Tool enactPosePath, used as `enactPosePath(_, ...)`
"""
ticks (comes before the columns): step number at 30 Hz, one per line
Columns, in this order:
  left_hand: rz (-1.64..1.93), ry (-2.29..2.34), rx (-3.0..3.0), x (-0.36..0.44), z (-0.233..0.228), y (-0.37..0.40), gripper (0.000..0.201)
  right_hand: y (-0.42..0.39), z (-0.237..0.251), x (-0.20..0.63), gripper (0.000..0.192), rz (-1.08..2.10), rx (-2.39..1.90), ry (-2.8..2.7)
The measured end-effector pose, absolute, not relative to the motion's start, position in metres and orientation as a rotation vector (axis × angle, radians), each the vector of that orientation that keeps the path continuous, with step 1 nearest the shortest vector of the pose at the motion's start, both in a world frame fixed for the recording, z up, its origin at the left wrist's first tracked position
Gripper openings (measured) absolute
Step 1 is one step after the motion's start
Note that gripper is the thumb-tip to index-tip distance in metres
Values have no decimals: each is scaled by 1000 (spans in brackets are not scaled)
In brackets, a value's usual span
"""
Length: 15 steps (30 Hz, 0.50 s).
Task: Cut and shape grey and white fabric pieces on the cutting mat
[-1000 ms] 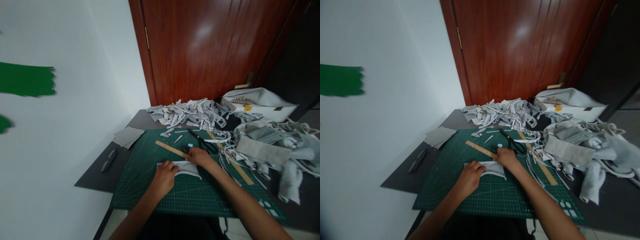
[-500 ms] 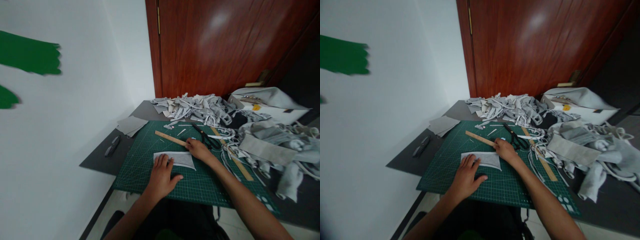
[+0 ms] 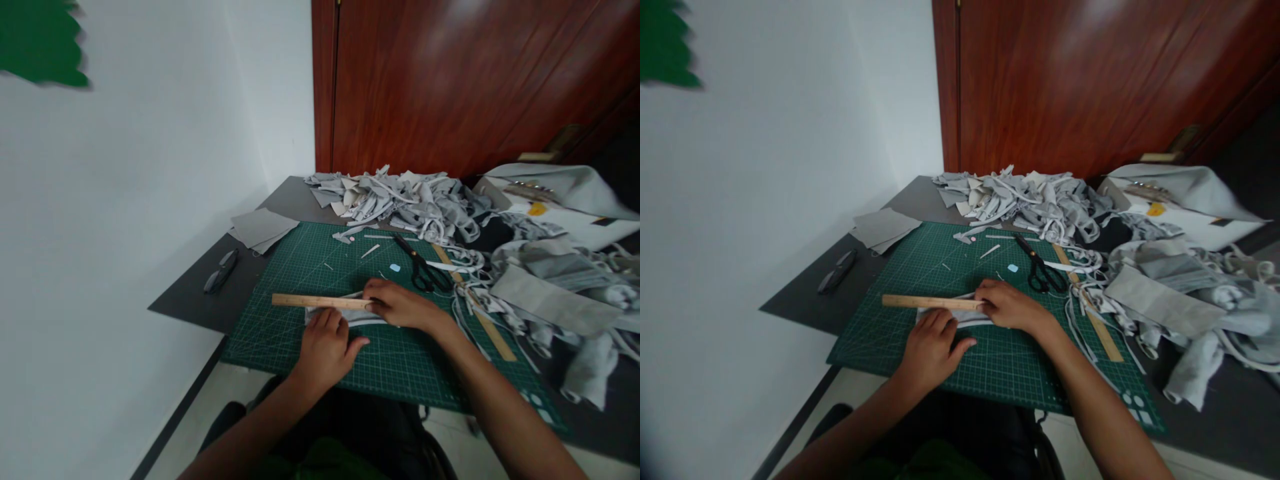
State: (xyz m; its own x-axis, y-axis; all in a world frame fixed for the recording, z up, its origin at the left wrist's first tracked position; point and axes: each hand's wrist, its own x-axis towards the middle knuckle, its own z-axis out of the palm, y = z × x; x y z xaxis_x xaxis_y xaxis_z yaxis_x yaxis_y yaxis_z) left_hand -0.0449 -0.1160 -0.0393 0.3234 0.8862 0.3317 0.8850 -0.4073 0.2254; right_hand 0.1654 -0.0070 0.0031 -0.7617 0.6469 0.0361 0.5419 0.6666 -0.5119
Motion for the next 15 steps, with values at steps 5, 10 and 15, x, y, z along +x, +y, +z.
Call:
enactPosePath(5,680,1660,2637,-46,-40,-115,40,-9,4,166,28,588,-984,-2735)
enactPosePath(10,700,1587,2669,-45,-42,-107,72,-8,0,170,30,596,-898,-2767)
enactPosePath(15,683,1617,2688,-44,-41,-107,56,-4,-9,164,24,374,-949,-2685)
